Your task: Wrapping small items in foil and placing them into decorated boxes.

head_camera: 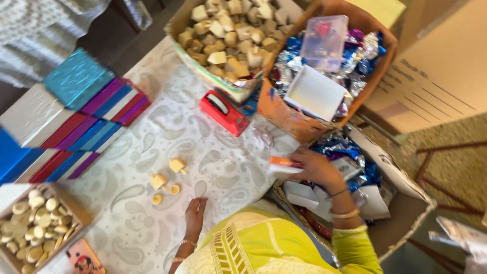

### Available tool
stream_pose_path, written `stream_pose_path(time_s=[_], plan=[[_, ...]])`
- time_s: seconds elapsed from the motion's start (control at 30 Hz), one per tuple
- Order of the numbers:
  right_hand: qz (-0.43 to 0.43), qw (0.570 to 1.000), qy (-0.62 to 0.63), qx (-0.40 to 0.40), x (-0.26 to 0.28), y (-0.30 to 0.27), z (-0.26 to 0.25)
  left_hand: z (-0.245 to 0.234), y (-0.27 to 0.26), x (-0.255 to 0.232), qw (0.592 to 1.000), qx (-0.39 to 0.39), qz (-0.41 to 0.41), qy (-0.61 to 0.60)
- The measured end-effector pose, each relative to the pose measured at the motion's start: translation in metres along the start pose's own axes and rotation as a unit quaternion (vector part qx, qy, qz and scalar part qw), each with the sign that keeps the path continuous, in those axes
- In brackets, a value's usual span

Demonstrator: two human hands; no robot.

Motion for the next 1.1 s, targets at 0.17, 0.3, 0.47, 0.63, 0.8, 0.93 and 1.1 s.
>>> stream_pose_path(time_s=[0.17,0.3,0.47,0.63,0.8,0.93,1.1], plan=[[-0.288,0.957,-0.017,-0.032,0.078,0.055,0.117,-0.027,0.018,-0.111,0.852,0.145,-0.082,-0.497],[-0.373,0.927,-0.034,0.036,0.106,0.065,0.19,-0.043,0.022,-0.134,0.734,0.155,-0.099,-0.653],[-0.332,0.938,-0.037,-0.095,0.046,0.103,0.166,-0.044,0.026,-0.05,0.843,0.011,-0.081,-0.532],[-0.221,0.929,-0.192,-0.228,-0.058,0.142,0.139,-0.052,0.011,-0.041,0.886,-0.028,-0.089,-0.455],[-0.204,0.963,0.134,-0.116,-0.048,0.165,0.163,-0.066,0.004,-0.057,0.904,-0.032,-0.094,-0.417],[-0.185,0.958,0.212,0.053,0.091,0.115,0.234,-0.056,0.011,-0.049,0.898,-0.05,-0.118,-0.421],[-0.45,0.886,0.009,0.114,0.186,0.097,0.281,-0.046,0.021,-0.037,0.931,-0.064,-0.046,-0.357]])
Point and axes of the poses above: each hand's wrist, its own y-axis towards the middle knuckle, its own z-axis out of the palm, x = y × z, the point moved 7 cm from there along y, towards the middle knuckle, and after that the axes turned 13 degrees about y, right-handed, at the moved point
